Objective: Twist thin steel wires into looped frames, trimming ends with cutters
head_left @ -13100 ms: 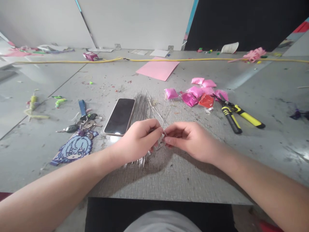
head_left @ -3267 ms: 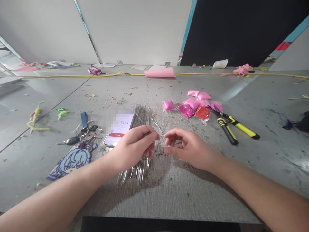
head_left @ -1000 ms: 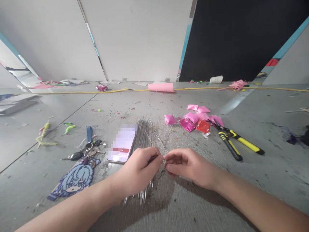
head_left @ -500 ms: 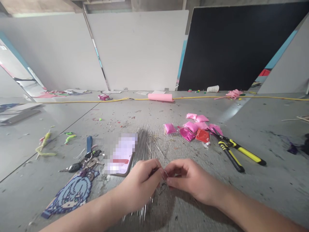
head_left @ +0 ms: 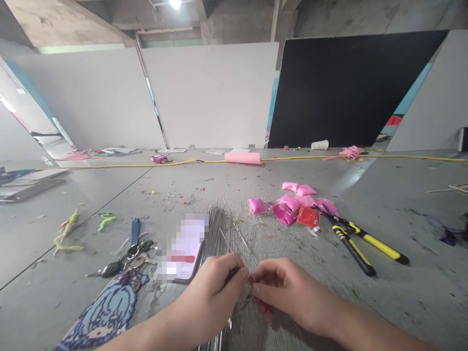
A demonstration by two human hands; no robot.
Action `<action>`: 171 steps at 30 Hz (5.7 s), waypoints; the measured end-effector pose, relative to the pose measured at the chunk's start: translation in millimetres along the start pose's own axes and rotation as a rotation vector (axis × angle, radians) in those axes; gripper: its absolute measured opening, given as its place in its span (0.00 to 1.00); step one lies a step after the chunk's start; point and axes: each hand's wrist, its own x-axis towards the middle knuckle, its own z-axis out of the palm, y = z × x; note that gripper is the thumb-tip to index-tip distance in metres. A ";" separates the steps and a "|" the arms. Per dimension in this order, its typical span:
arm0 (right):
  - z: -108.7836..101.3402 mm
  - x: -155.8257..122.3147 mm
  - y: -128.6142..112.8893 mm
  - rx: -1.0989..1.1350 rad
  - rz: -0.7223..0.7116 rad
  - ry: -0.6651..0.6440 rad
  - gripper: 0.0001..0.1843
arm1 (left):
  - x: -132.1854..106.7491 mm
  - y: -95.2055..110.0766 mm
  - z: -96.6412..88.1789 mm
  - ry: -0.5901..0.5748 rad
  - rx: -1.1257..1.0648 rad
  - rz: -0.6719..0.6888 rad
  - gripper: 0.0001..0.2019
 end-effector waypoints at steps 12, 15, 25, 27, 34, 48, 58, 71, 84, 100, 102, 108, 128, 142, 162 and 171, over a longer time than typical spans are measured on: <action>0.2 1.1 -1.6 -0.059 -0.046 0.027 0.09 | 1.0 6.3 -0.9 0.013 0.077 0.040 0.17; 1.0 1.2 -0.8 -0.063 -0.063 0.019 0.10 | 2.5 7.8 -0.5 0.006 0.096 0.053 0.17; 1.4 2.2 -0.2 -0.072 -0.027 0.132 0.10 | 4.9 4.1 0.0 0.027 0.135 0.063 0.17; 2.0 2.3 -2.3 -0.063 -0.034 0.129 0.10 | 4.3 3.1 0.0 0.037 0.135 0.066 0.17; 4.3 2.8 -5.9 -0.049 -0.010 0.074 0.10 | 3.3 0.6 0.6 0.013 0.180 0.095 0.18; 2.1 3.6 -0.6 -0.122 -0.063 0.116 0.06 | 3.8 3.2 4.2 0.027 0.062 0.041 0.17; -2.2 4.2 0.8 -0.127 -0.057 0.115 0.09 | 3.0 3.3 3.2 0.034 -0.002 0.031 0.16; -14.6 -4.7 -8.2 -0.052 -0.134 0.021 0.17 | 4.7 -1.0 -8.7 0.052 -0.541 -0.121 0.14; -16.3 -20.6 -18.8 -0.797 -0.709 0.011 0.10 | -0.2 10.5 -8.4 -0.028 -0.706 -0.218 0.13; -14.9 -16.0 -8.9 -0.961 -1.016 0.039 0.11 | 0.6 13.9 -10.1 -0.052 -0.773 -0.380 0.12; -13.3 -15.7 -8.0 -0.966 -1.047 0.065 0.11 | 0.2 14.5 -9.9 -0.054 -0.796 -0.395 0.12; -7.6 -15.3 -7.7 -1.038 -1.161 0.185 0.10 | -0.8 19.7 -10.0 -0.042 -0.843 -0.429 0.11; -9.7 -7.7 -6.1 -0.805 -1.017 0.170 0.12 | -0.1 17.0 -9.1 -0.100 -0.785 -0.409 0.12; -10.5 -17.1 -12.8 -0.760 -0.836 -0.062 0.04 | -3.5 14.6 -13.6 -0.182 -0.464 -0.348 0.12; -16.1 -15.9 -11.9 -1.030 -0.891 -0.044 0.06 | -1.8 13.6 -19.3 -0.222 -0.308 -0.261 0.12; -15.6 -15.1 -13.0 -1.030 -0.889 -0.040 0.06 | -3.3 17.8 -16.5 -0.199 -0.271 -0.253 0.11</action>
